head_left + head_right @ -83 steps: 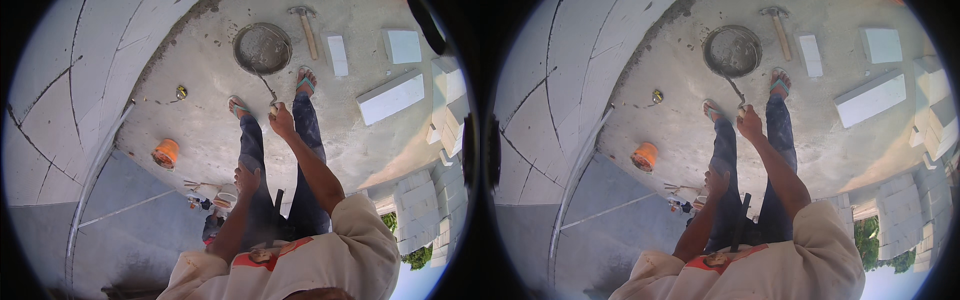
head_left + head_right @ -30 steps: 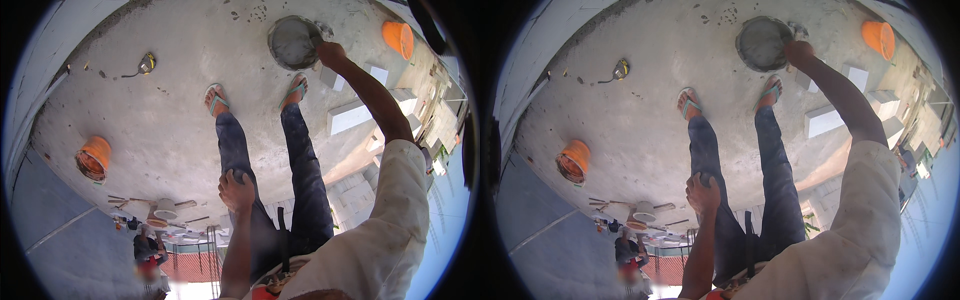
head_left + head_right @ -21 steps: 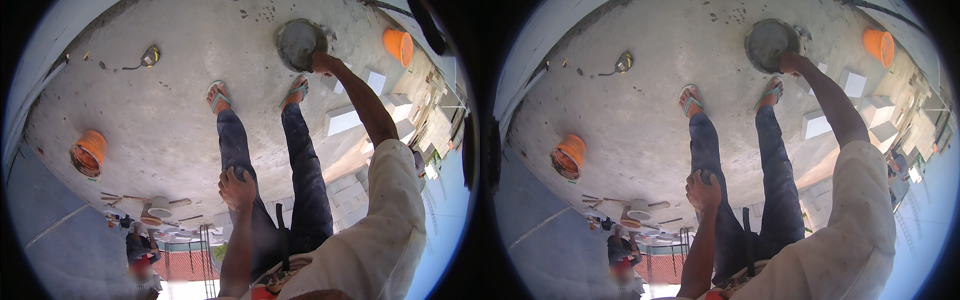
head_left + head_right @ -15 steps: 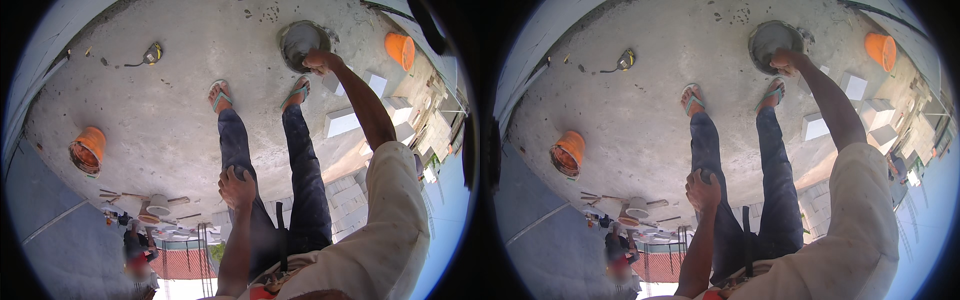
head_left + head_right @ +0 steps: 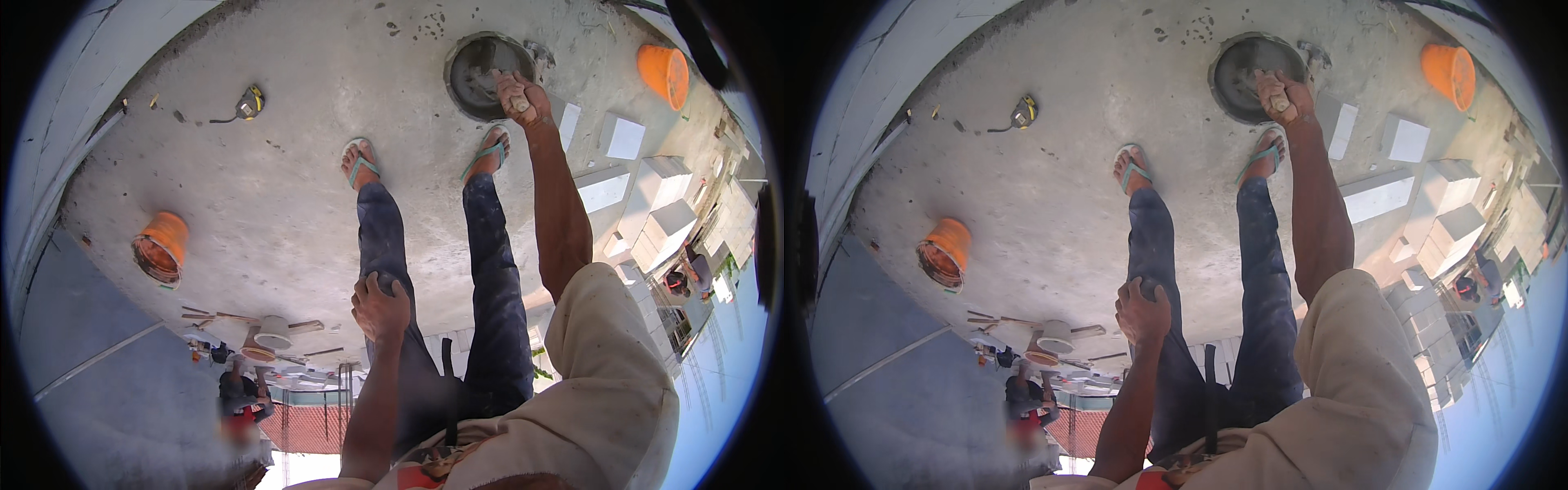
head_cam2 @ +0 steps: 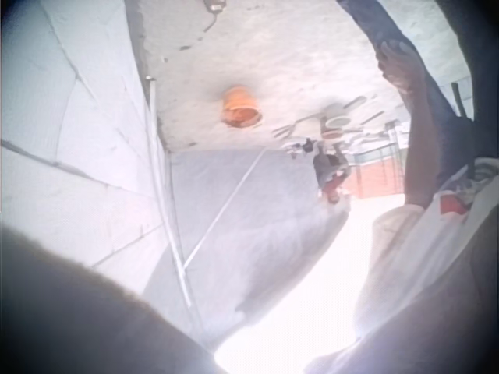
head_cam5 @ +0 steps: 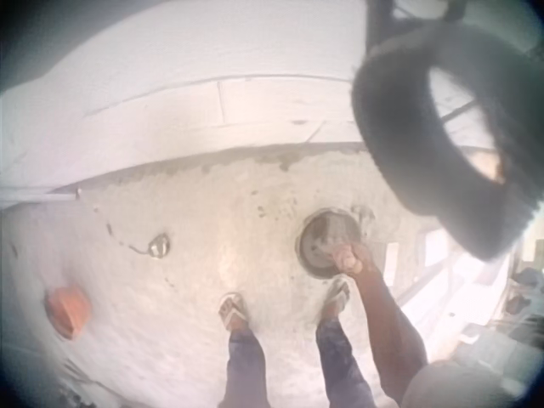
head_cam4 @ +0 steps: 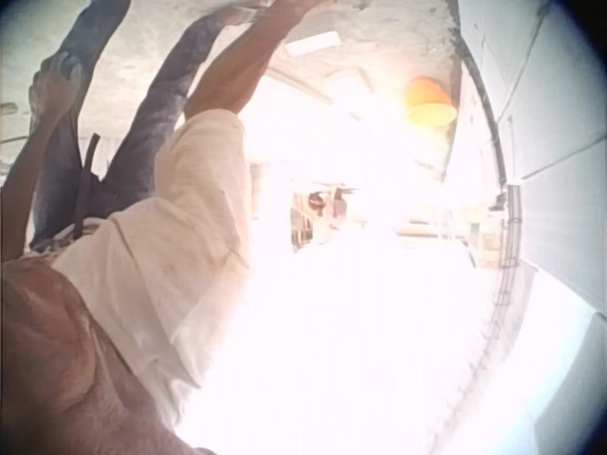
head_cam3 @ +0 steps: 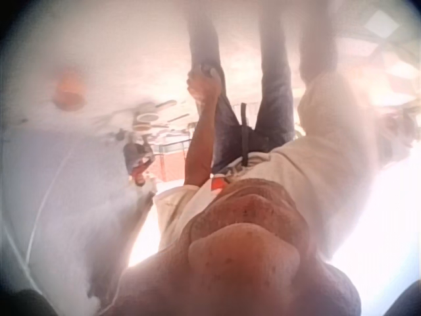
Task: The person applies cement mortar to a curved wall using a trowel, then places white rectangular tiles onto the mortar. They use a hammer to tap the tiles into position and a tape measure to check alignment. The process is repeated for multiple tiles along the wall.
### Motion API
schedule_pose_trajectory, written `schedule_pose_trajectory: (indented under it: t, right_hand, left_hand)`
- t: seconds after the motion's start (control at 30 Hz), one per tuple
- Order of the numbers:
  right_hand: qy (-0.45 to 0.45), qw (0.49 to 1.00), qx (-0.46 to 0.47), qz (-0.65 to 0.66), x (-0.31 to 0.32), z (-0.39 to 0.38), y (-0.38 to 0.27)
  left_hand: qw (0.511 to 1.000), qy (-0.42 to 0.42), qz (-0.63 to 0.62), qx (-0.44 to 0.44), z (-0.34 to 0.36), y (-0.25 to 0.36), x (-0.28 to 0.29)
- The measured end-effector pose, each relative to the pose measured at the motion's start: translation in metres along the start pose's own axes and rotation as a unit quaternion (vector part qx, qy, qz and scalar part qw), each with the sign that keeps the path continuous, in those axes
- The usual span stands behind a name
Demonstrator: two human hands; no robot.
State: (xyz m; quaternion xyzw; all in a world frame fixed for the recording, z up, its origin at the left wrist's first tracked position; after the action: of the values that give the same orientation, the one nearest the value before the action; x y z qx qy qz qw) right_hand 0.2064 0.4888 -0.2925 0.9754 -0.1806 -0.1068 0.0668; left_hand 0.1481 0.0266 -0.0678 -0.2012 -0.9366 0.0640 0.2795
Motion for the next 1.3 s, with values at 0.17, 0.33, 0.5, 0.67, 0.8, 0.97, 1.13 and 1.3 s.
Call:
schedule_pose_trajectory:
  t: [0.17,0.33,0.5,0.67,0.8,0.97,1.13,1.3]
  right_hand:
    - [0.138,0.855,0.215,-0.451,0.035,-0.048,0.042]
    - [0.246,0.403,0.357,-0.806,0.051,-0.018,0.069]
    - [0.240,0.281,0.301,-0.879,0.069,0.022,0.124]
    - [0.002,0.264,0.407,-0.874,-0.015,0.009,0.251]
    - [-0.106,0.272,0.394,-0.871,-0.085,0.102,0.342]
    - [-0.173,0.011,0.452,-0.875,-0.193,0.230,0.458]
    - [-0.100,-0.103,0.428,-0.892,-0.242,0.292,0.506]
    - [-0.084,-0.043,0.361,-0.928,-0.205,0.290,0.472]
  left_hand:
    - [1.000,-0.023,-0.003,0.016,0.000,0.003,-0.008]
    - [0.999,-0.044,-0.015,0.011,-0.001,0.002,-0.009]
    - [0.999,-0.045,-0.017,0.018,0.003,-0.009,-0.007]
    - [0.994,-0.064,-0.078,0.037,0.004,-0.025,-0.013]
    - [0.987,-0.076,-0.131,0.048,0.004,-0.039,-0.012]
    - [0.978,-0.065,-0.190,0.050,0.008,-0.058,-0.010]
    - [0.958,-0.053,-0.271,0.081,0.007,-0.074,-0.003]
    - [0.947,-0.052,-0.296,0.108,0.002,-0.075,-0.004]
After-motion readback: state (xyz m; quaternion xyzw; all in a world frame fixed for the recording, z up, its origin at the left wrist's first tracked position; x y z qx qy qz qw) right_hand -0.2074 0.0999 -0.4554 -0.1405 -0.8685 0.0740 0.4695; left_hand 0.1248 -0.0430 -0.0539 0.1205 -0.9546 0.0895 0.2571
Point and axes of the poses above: each hand's wrist, its own z-axis towards the middle knuckle, its own x-axis out of the back of the hand, y = z × x, the point moved 5 cm from there along z, towards the middle knuckle, and after that the axes turned 13 degrees about z, right-handed, at the moved point
